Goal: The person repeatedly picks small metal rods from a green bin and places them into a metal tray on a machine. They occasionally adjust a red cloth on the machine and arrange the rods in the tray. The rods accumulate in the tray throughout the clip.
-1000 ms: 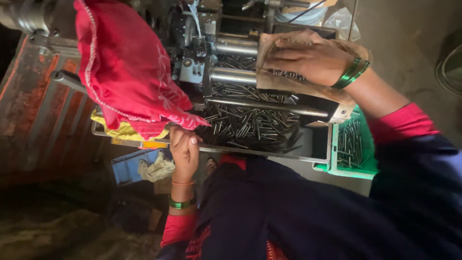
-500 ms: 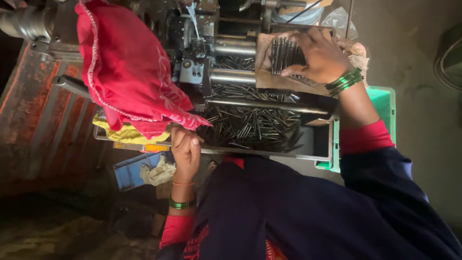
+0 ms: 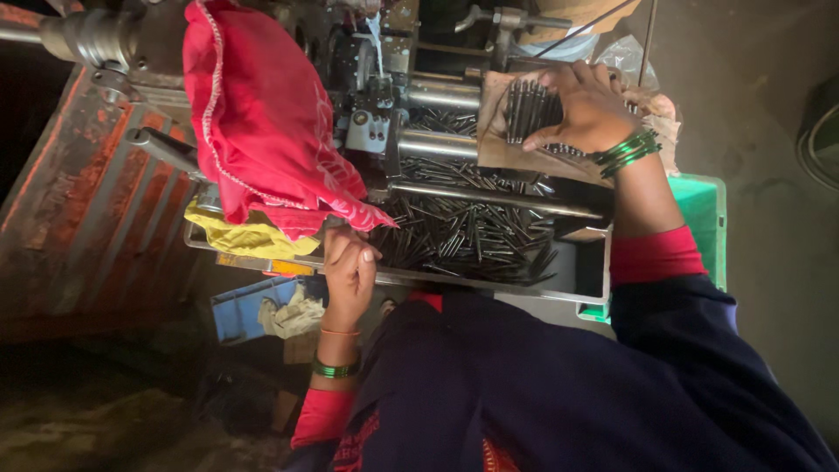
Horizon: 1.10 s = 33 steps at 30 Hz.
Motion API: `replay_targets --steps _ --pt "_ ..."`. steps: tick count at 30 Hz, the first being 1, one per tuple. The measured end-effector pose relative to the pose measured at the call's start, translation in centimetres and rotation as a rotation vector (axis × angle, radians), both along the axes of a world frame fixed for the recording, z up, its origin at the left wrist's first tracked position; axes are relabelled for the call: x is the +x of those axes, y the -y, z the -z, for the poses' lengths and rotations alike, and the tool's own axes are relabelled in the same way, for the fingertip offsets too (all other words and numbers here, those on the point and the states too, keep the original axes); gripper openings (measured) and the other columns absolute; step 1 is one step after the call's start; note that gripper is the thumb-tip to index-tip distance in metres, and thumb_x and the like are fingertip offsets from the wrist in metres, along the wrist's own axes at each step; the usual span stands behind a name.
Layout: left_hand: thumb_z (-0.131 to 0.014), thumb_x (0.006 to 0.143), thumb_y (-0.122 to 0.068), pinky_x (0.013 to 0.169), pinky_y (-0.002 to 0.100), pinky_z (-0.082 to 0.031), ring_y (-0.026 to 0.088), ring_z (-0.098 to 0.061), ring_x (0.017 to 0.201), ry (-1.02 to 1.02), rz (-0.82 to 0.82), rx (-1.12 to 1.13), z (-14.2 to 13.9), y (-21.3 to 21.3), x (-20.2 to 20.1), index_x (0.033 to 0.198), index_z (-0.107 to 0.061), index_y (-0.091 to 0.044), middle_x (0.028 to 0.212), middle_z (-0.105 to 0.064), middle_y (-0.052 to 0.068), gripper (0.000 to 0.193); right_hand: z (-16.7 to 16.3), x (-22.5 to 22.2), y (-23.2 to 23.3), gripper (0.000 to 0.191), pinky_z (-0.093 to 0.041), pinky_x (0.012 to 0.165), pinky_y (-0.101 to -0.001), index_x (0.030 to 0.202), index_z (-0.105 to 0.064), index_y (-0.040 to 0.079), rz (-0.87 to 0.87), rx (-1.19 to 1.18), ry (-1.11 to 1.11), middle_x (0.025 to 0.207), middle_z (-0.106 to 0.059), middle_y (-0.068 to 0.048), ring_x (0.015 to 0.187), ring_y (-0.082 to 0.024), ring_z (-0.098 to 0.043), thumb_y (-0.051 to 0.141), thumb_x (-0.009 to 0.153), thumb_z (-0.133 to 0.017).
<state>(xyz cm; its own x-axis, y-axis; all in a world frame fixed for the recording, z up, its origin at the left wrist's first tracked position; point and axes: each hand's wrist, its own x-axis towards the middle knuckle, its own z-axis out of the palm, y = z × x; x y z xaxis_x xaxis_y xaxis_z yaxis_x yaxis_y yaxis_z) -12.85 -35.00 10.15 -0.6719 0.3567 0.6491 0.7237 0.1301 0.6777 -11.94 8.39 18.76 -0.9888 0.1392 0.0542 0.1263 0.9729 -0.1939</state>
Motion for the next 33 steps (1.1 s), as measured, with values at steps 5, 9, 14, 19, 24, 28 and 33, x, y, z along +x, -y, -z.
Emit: replay_targets --steps 5,9,14,19,24,28,33 --pt "-0.055 0.103 -0.012 0.085 0.041 -0.044 0.029 -0.053 0.09 0.012 -0.015 -0.009 0.4 -0.1 -0.1 0.081 -0.064 -0.005 0.083 -0.056 0.008 0.025 -0.6 0.2 1.1 0.099 -0.039 0.103 -0.0552 0.131 -0.05 0.006 0.005 -0.061 -0.108 0.124 -0.059 -0.017 0.12 -0.039 -0.052 0.052 0.056 -0.096" --pt "-0.055 0.102 -0.011 0.087 0.042 -0.044 0.028 -0.053 0.089 -0.011 -0.017 -0.011 0.3 -0.2 -0.2 0.081 -0.064 -0.004 0.082 -0.056 0.008 0.024 -0.6 1.8 2.9 0.079 -0.045 0.095 -0.0501 0.124 -0.051 0.005 -0.035 -0.154 -0.376 0.107 -0.067 -0.011 0.112 -0.035 -0.061 0.03 0.068 -0.099" --pt "-0.055 0.102 -0.011 0.087 0.042 -0.044 0.029 -0.053 0.09 -0.009 -0.013 0.002 0.4 -0.2 -0.3 0.081 -0.064 -0.004 0.083 -0.056 0.009 0.024 0.4 3.6 5.0 0.041 -0.057 0.086 -0.0292 0.122 -0.051 0.005 0.013 -0.581 -0.471 0.105 -0.068 -0.005 0.1 -0.014 -0.07 0.005 0.095 -0.083" --pt "-0.055 0.102 -0.012 0.088 0.041 -0.045 0.028 -0.053 0.09 0.004 -0.013 0.003 0.4 -0.3 -0.4 0.081 -0.064 -0.004 0.083 -0.057 0.008 0.024 0.8 4.2 6.5 0.04 -0.054 0.089 -0.028 0.124 -0.06 0.003 -0.028 -0.612 -0.551 0.107 -0.071 -0.006 0.1 -0.012 -0.067 -0.001 0.092 -0.083" --pt "-0.055 0.102 -0.012 0.087 0.042 -0.045 0.029 -0.053 0.092 0.01 0.003 0.004 -0.1 0.0 -0.3 0.082 -0.064 -0.004 0.084 -0.055 0.009 0.024 -0.1 4.4 7.6 0.023 -0.053 0.082 -0.0296 0.115 -0.076 0.005 -0.017 -0.533 -0.516 0.1 -0.07 -0.008 0.091 -0.017 -0.067 0.001 0.092 -0.081" --pt "-0.056 0.102 -0.011 0.087 0.042 -0.045 0.029 -0.052 0.092 0.007 -0.002 -0.007 -0.2 0.1 -0.1 0.082 -0.065 -0.004 0.085 -0.054 0.009 0.023 -0.6 4.6 8.3 0.016 -0.052 0.083 -0.0308 0.109 -0.075 0.004 -0.068 -0.527 -0.549 0.099 -0.07 -0.008 0.091 -0.018 -0.067 0.001 0.094 -0.079" --pt "-0.057 0.101 -0.01 0.088 0.043 -0.047 0.03 -0.054 0.094 -0.014 -0.005 0.005 0.0 0.3 -0.1 0.082 -0.064 -0.004 0.087 -0.055 0.011 0.021 0.1 4.8 9.0 0.007 -0.051 0.075 -0.026 0.109 -0.066 0.004 -0.03 -0.708 -0.5 0.101 -0.065 -0.005 0.089 -0.011 -0.066 0.003 0.103 -0.07"
